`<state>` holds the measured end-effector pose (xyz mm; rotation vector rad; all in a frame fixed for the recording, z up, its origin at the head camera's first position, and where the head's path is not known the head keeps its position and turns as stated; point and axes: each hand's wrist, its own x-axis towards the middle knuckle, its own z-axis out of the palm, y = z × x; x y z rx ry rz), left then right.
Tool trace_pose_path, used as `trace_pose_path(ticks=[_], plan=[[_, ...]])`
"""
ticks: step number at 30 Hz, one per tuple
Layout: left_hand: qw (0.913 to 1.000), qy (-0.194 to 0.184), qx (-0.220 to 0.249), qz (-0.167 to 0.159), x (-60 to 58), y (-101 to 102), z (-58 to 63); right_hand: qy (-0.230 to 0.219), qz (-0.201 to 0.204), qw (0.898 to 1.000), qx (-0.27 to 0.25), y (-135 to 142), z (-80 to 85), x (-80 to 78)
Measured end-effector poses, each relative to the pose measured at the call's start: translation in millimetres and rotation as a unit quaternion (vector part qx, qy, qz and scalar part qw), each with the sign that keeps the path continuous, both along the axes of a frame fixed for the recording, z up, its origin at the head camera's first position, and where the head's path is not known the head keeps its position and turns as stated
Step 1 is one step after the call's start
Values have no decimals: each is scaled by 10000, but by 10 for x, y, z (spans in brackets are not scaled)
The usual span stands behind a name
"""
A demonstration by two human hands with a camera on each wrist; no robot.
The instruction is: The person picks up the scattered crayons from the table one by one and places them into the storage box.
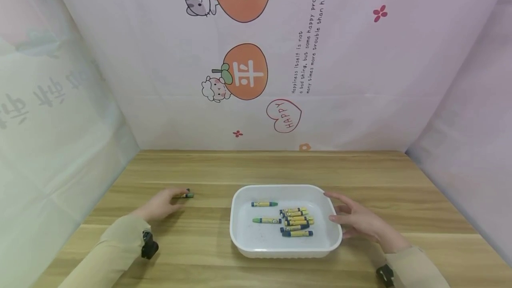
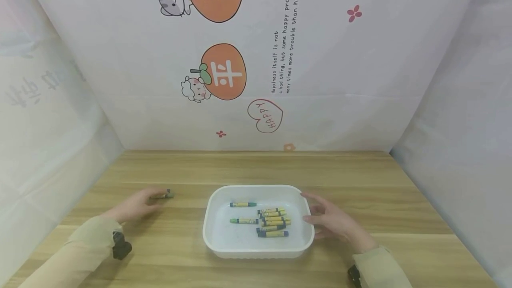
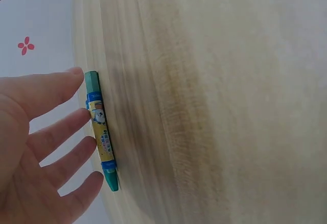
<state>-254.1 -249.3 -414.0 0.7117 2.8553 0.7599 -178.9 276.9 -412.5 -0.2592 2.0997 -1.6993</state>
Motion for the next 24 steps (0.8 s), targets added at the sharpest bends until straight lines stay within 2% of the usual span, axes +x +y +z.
trace_pose_path(ticks=[15, 24], plan=[[9964, 329, -765, -177, -110, 6, -60, 41, -56, 10000, 58, 1, -6, 6], [9951, 422, -895, -2, -89, 39, -40, 43, -65, 10000, 15, -11, -3, 17]])
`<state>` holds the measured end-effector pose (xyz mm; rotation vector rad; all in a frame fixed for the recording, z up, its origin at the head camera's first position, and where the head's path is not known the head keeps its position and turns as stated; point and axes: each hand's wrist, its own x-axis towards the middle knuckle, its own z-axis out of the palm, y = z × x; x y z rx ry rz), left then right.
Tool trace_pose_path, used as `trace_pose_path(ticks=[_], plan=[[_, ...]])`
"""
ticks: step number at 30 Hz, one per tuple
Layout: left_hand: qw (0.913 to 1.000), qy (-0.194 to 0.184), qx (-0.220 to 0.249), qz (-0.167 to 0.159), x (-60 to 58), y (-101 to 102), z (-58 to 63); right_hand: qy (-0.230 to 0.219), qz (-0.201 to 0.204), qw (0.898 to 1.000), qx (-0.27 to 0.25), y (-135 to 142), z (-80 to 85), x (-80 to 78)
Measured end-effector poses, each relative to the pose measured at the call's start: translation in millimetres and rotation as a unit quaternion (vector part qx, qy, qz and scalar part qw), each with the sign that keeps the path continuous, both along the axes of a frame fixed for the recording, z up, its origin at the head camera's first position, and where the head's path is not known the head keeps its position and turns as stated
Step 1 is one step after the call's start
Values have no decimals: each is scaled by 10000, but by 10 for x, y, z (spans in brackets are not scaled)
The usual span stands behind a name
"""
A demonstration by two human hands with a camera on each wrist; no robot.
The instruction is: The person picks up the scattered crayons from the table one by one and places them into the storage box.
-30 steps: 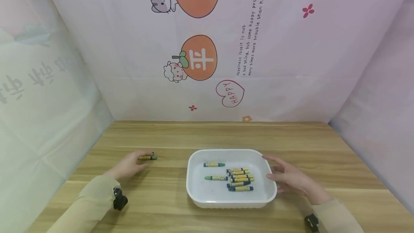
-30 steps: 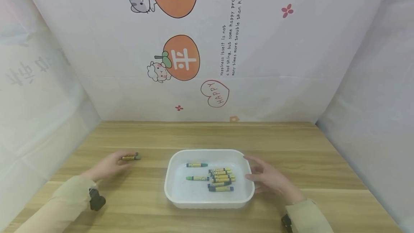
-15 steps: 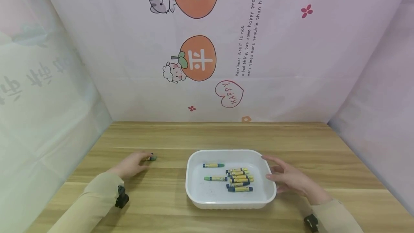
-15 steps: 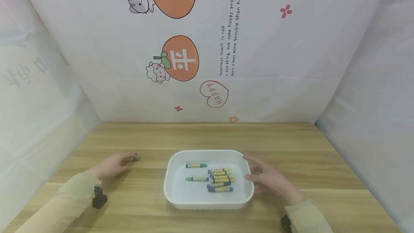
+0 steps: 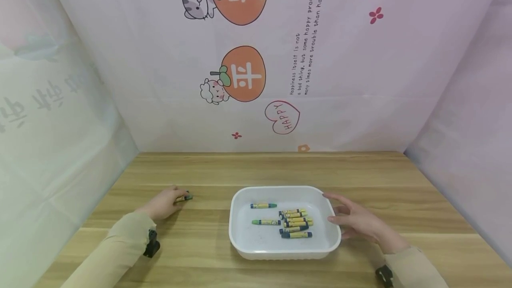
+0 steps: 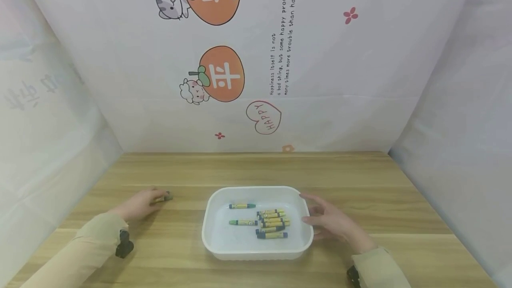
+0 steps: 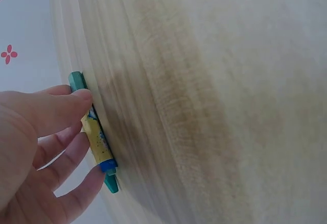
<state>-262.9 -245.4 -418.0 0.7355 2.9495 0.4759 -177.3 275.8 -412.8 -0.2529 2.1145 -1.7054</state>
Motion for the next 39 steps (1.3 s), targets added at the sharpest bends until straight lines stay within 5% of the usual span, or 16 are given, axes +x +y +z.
trace_pose_path(ticks=[23, 31, 39], plan=[[9961, -840, 269, 81, -38, -26, -26, -44, 5, 10000, 70, -12, 27, 8], [9862, -1372, 811, -452, -12, 18, 63, -53, 24, 10000, 63, -10, 30, -6], [9697, -1949, 1351, -585, 7, 208, 205, -65, 3, 9999, 96, -9, 29, -13]])
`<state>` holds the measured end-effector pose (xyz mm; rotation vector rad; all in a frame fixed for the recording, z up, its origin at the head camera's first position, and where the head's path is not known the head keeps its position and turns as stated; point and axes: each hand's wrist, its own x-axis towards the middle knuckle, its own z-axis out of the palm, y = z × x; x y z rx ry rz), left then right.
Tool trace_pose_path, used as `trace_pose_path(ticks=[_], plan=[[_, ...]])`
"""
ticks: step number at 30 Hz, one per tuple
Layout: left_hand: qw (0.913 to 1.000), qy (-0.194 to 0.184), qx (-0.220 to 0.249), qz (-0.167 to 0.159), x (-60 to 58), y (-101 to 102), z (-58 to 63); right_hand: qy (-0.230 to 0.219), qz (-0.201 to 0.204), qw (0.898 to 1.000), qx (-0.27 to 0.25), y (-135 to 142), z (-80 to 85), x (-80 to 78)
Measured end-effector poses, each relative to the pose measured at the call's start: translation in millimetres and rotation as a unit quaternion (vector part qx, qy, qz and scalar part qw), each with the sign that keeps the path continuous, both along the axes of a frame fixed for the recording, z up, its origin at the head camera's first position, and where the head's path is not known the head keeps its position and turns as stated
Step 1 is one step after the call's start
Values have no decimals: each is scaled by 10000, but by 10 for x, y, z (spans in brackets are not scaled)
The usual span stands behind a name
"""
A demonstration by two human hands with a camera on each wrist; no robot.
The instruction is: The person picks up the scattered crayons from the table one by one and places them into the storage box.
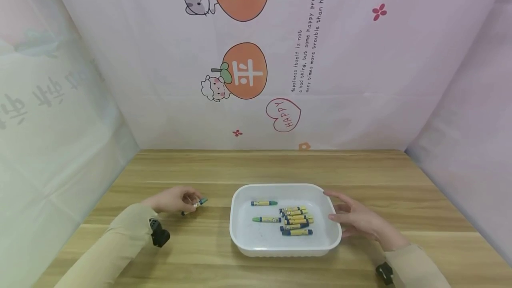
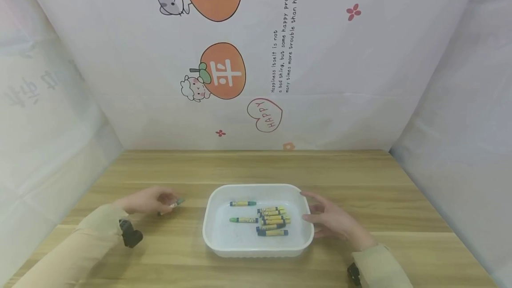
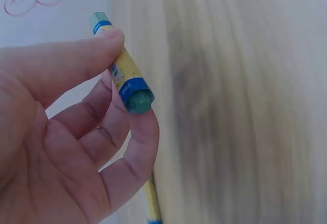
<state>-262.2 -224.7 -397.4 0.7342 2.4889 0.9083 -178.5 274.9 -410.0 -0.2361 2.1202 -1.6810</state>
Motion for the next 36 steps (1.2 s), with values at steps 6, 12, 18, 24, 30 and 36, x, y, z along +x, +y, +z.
trace_pose_path(ticks=[6, 12, 18, 24, 30, 36], plan=[[9997, -110, 12, -232, 52, 265, 200, 15, -16, 10000, 17, -2, 4, 0], [9983, 29, -52, -581, 145, 736, 495, 45, -24, 10000, 15, 2, 8, 8], [9949, 205, -479, -867, 198, 1247, 709, 58, -29, 10000, 58, 0, -3, 0], [9897, 221, -800, -1167, 67, 1652, 665, 38, -25, 10000, 25, 3, -10, 2], [9857, 98, -1160, -1220, -39, 1921, 429, 45, -12, 10000, 58, 2, -5, 0], [9826, -59, -1478, -1120, -52, 2051, 237, 43, 14, 10000, 38, 2, 7, -4]])
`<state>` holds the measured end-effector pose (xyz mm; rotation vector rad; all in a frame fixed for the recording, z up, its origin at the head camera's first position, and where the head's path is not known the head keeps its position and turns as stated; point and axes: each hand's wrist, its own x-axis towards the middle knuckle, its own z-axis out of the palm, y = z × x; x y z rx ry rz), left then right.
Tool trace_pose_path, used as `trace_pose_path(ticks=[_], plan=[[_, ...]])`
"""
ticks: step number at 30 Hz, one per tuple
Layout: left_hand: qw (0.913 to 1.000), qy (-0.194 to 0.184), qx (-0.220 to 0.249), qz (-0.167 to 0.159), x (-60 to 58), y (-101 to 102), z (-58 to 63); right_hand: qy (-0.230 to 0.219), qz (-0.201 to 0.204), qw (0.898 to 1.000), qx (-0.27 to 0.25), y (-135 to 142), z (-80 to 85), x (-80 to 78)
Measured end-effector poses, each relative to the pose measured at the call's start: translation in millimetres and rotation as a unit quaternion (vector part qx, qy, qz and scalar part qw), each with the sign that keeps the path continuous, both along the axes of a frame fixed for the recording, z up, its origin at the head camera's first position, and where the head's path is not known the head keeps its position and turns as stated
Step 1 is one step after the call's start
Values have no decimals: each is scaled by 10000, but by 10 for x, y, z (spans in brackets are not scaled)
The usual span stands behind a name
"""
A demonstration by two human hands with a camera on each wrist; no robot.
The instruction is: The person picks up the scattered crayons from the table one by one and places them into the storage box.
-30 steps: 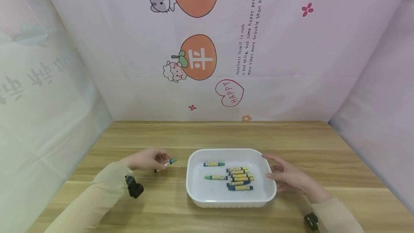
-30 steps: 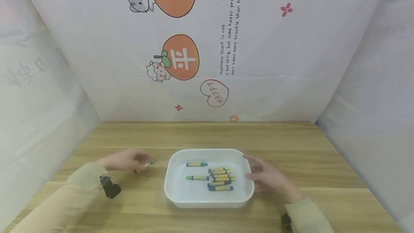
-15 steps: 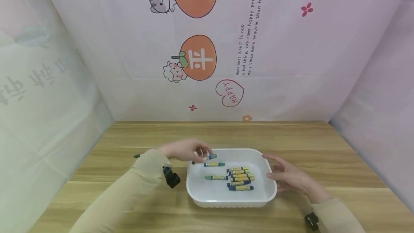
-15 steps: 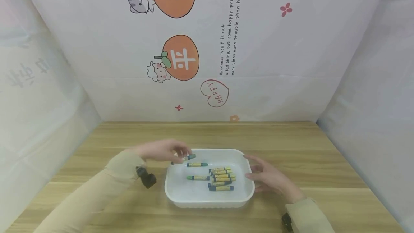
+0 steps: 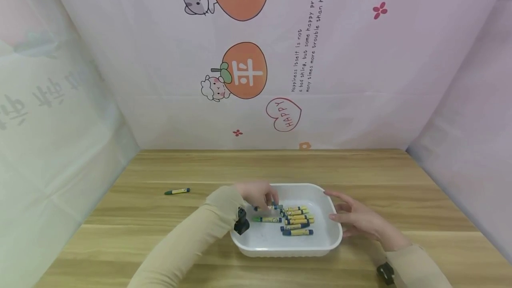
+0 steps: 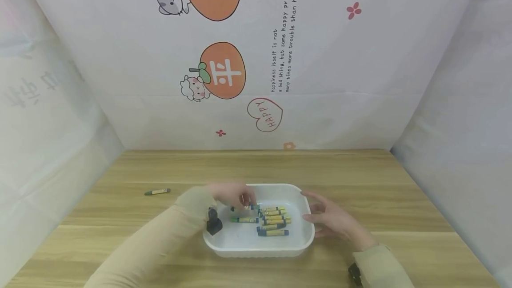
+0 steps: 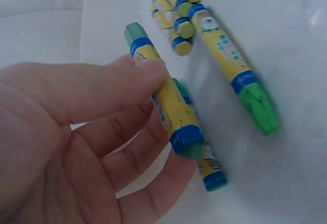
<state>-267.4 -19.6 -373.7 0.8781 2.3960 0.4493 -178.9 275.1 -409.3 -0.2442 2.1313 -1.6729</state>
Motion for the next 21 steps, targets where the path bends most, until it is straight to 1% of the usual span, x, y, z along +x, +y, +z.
trace_pose_path(ticks=[4, 6, 9, 11, 14, 21], plan=[[9997, -104, -85, 204, 24, 25, -62, -16, 8, 10000, -17, -3, 6, 2], [9996, -54, -140, 253, 42, 33, -87, -22, 20, 10000, -24, -2, 4, 3], [9995, 31, -180, 239, 64, 42, -120, -15, 37, 10000, -22, 1, 1, 2], [9996, 138, -195, 170, 75, 46, -133, -10, 43, 10000, -27, 1, -1, 1], [9996, 209, -173, 125, 84, 44, -132, 2, 49, 10000, -33, 0, -4, 0], [9996, 140, -7, 239, 71, 9, -71, -22, 40, 10000, -88, 4, -9, -3]])
